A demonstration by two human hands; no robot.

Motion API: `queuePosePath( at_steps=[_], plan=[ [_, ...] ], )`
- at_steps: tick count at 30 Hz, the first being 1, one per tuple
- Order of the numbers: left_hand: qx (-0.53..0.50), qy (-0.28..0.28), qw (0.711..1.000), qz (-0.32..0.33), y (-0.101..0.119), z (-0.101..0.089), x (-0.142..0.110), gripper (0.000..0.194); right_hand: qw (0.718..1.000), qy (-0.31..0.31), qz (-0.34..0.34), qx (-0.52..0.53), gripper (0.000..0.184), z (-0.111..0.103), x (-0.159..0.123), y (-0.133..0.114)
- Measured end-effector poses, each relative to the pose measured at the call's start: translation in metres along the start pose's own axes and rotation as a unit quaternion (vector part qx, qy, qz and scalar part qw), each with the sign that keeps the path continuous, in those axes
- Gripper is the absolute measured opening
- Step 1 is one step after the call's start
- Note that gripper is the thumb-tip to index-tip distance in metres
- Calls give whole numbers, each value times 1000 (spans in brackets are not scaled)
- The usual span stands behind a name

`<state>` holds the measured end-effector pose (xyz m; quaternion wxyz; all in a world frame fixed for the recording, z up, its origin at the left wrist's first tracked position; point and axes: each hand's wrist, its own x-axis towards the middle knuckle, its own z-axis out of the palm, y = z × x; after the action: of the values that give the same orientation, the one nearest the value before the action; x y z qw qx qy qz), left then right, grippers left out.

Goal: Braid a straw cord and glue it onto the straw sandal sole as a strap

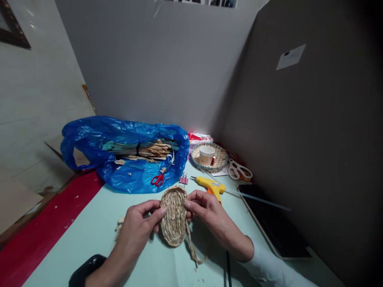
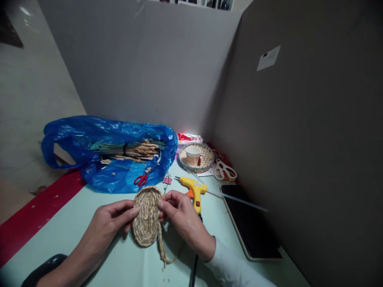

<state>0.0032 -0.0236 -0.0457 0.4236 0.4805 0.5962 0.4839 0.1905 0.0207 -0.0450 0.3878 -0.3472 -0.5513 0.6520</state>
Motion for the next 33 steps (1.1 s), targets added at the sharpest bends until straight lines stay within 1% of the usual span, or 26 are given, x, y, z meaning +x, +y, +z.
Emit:
queuePosePath(
  at_steps=[6, 11, 16, 19, 22, 25, 29, 33],
  plan=[
    [-9, -17, 1000, -1, -2, -1, 1, 26, 1000, 4, 15, 9, 45, -2, 2, 2],
    [11, -28, 999, 12, -6, -2, 2, 29, 1000, 4, 15, 11, 45, -1, 1, 0],
    [51, -58, 997, -4, -11, -2, 5, 21, 1000, 4, 11, 22, 45, 1, 0, -1],
    [56, -67, 996, -10, -14, -2, 6, 33, 1000, 2, 9, 30, 45, 1, 0, 0],
    [51, -72, 996, -1, -16, -4, 6, 33, 999, 3, 6, 33, 46, 1, 0, 1],
    [38, -67, 997, 17, -18, -5, 6, 22, 999, 6, 4, 35, 47, 1, 1, 1],
    [5, -39, 999, 25, -16, -4, 6, 28, 999, 3, 16, 40, 49, 0, 3, 2],
    [-16, -13, 1000, -4, -21, -1, 6, 32, 998, 6, 39, 53, 50, -2, 6, 5]
  ],
)
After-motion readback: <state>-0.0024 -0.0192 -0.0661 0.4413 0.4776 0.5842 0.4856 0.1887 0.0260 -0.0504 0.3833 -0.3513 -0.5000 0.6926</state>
